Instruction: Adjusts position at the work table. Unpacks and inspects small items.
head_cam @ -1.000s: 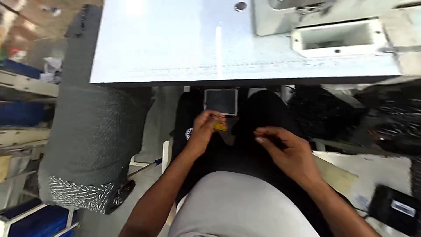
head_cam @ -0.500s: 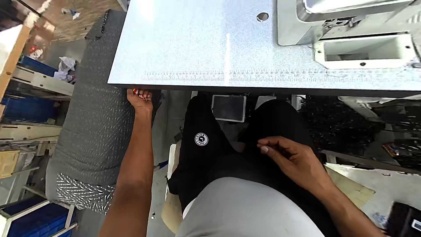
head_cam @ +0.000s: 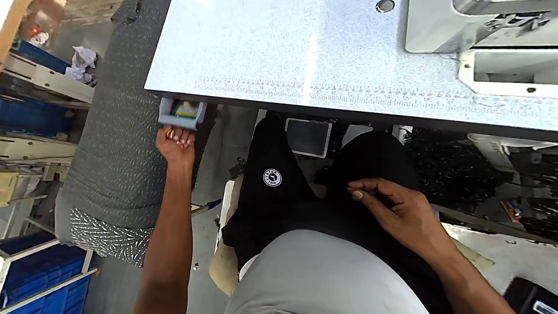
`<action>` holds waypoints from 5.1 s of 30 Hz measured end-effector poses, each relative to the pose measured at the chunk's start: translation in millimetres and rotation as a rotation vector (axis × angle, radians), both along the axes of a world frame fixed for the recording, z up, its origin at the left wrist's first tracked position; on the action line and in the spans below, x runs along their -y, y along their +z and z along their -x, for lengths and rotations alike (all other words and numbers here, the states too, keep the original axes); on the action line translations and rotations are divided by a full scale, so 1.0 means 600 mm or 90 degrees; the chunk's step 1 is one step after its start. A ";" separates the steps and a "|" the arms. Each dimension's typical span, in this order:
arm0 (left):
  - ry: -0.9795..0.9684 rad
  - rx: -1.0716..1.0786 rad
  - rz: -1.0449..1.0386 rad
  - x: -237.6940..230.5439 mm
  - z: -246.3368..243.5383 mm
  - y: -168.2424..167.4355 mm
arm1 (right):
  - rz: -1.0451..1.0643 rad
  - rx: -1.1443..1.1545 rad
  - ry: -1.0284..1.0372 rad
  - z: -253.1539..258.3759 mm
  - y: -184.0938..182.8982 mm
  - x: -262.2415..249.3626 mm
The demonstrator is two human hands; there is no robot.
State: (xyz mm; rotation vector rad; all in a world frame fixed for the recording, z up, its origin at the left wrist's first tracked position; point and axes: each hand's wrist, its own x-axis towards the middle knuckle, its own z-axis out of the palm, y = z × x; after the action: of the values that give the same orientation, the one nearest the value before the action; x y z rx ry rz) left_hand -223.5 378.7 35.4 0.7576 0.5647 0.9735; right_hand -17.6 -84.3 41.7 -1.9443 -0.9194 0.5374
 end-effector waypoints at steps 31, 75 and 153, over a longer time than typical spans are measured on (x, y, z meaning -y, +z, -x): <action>-0.432 -0.916 -1.145 -0.051 0.023 0.162 | 0.002 0.113 0.072 -0.021 0.034 -0.016; -0.481 -0.323 -0.176 0.438 -0.149 0.053 | -0.197 -0.313 -0.126 0.014 0.020 -0.064; -0.618 -0.201 0.036 0.504 -0.269 0.036 | -0.211 -0.496 -0.257 -0.013 0.039 0.054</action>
State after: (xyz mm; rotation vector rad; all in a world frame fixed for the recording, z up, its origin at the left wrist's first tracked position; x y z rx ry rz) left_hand -62.3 76.1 57.0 0.9952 0.4095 -0.0614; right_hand -9.6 -116.6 65.1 -1.3780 -0.1018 0.7617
